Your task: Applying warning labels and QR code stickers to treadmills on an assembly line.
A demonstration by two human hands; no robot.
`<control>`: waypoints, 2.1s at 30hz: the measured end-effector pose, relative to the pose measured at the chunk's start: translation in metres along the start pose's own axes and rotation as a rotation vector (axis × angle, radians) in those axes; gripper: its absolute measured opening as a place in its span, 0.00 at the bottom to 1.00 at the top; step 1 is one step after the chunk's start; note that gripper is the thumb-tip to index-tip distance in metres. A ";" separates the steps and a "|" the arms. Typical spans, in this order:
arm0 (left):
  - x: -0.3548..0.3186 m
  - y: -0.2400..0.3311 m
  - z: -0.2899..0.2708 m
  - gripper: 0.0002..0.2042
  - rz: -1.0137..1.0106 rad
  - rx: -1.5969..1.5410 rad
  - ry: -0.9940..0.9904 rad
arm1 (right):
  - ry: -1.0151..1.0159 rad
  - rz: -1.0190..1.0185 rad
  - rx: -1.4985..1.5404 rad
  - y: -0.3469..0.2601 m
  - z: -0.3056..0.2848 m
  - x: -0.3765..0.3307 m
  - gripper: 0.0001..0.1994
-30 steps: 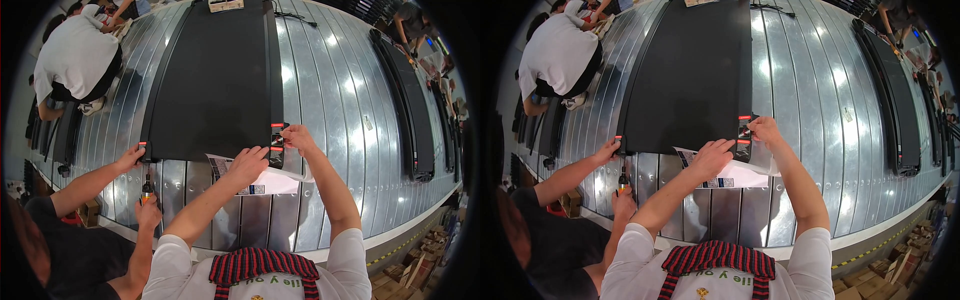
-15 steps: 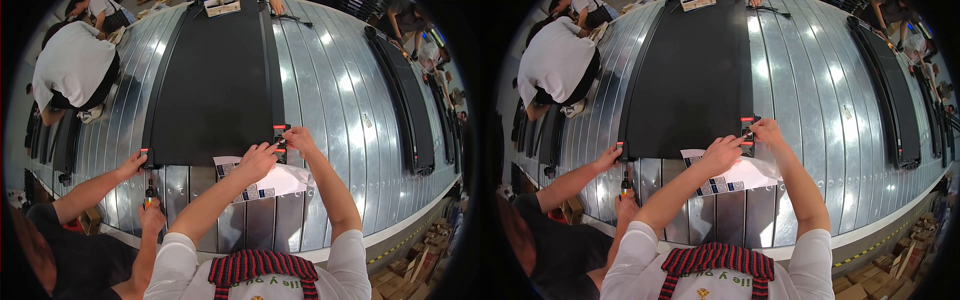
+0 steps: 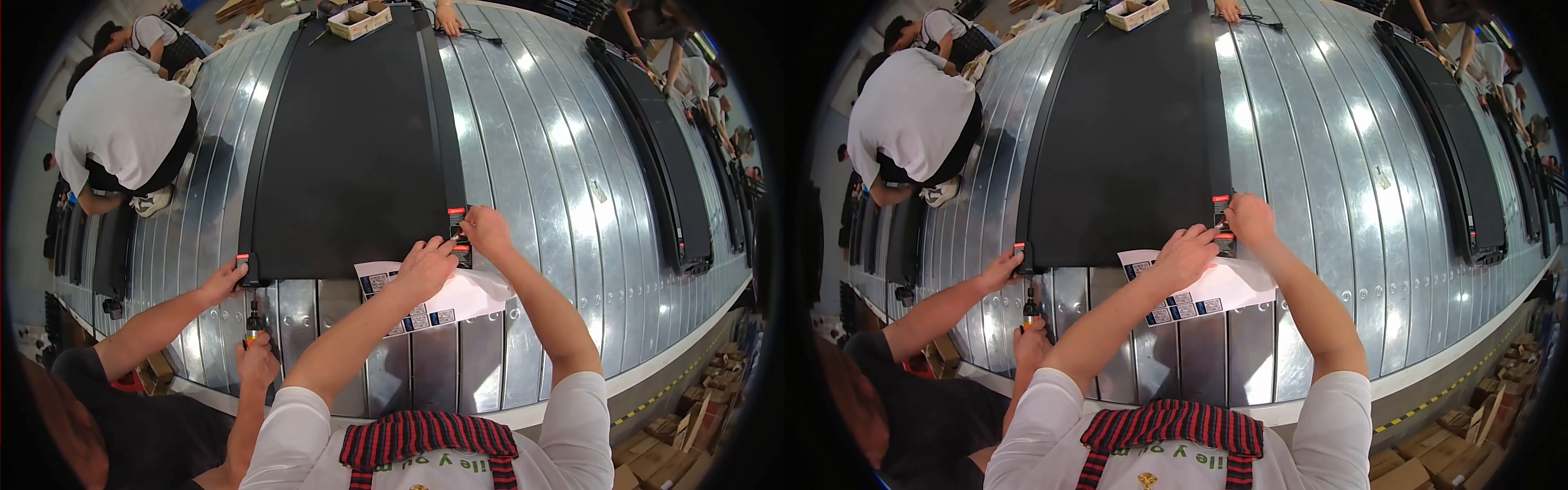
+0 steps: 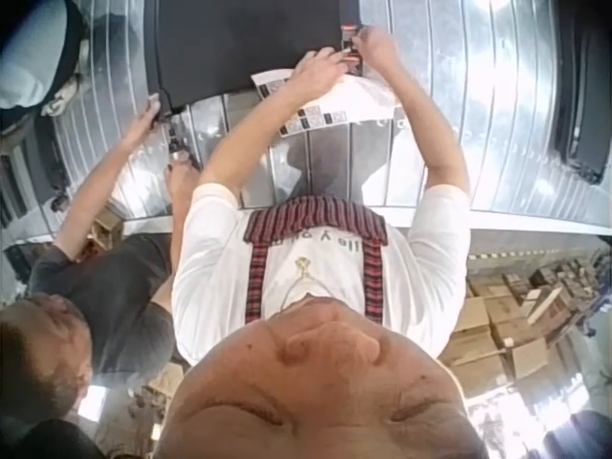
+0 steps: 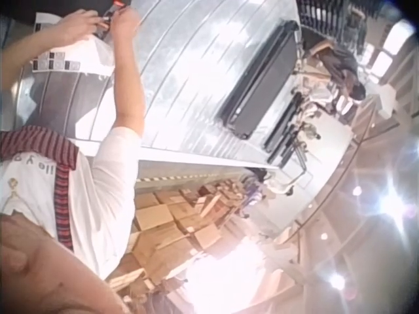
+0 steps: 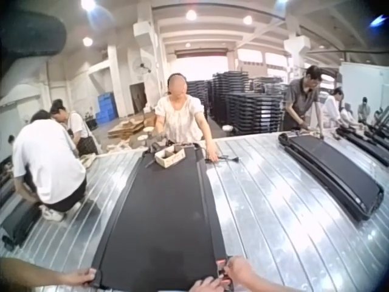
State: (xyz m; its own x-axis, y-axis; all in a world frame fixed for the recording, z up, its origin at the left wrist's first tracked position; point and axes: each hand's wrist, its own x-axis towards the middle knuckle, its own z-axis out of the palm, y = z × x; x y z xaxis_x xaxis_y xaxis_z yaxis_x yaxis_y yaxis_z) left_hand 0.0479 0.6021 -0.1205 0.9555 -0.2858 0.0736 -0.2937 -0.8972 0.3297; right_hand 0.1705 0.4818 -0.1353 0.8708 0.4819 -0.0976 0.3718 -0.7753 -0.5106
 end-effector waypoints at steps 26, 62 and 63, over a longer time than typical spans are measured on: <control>-0.109 -0.013 -0.062 0.15 -0.662 -1.447 0.196 | -0.211 0.336 1.079 0.044 -0.031 -0.062 0.31; -0.216 0.162 -0.084 0.22 0.080 -2.033 -0.056 | 0.006 -0.236 1.255 -0.099 -0.089 -0.355 0.14; -0.215 0.168 -0.083 0.22 0.063 -2.055 -0.041 | -0.010 -0.233 1.277 -0.096 -0.093 -0.357 0.12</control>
State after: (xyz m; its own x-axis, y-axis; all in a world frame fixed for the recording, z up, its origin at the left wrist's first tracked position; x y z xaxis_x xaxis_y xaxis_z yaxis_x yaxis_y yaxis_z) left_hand -0.2047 0.5413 -0.0029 0.9379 -0.3262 0.1178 0.1635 0.7153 0.6794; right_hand -0.1461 0.3465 0.0276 0.8231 0.5591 0.0994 -0.0592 0.2586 -0.9642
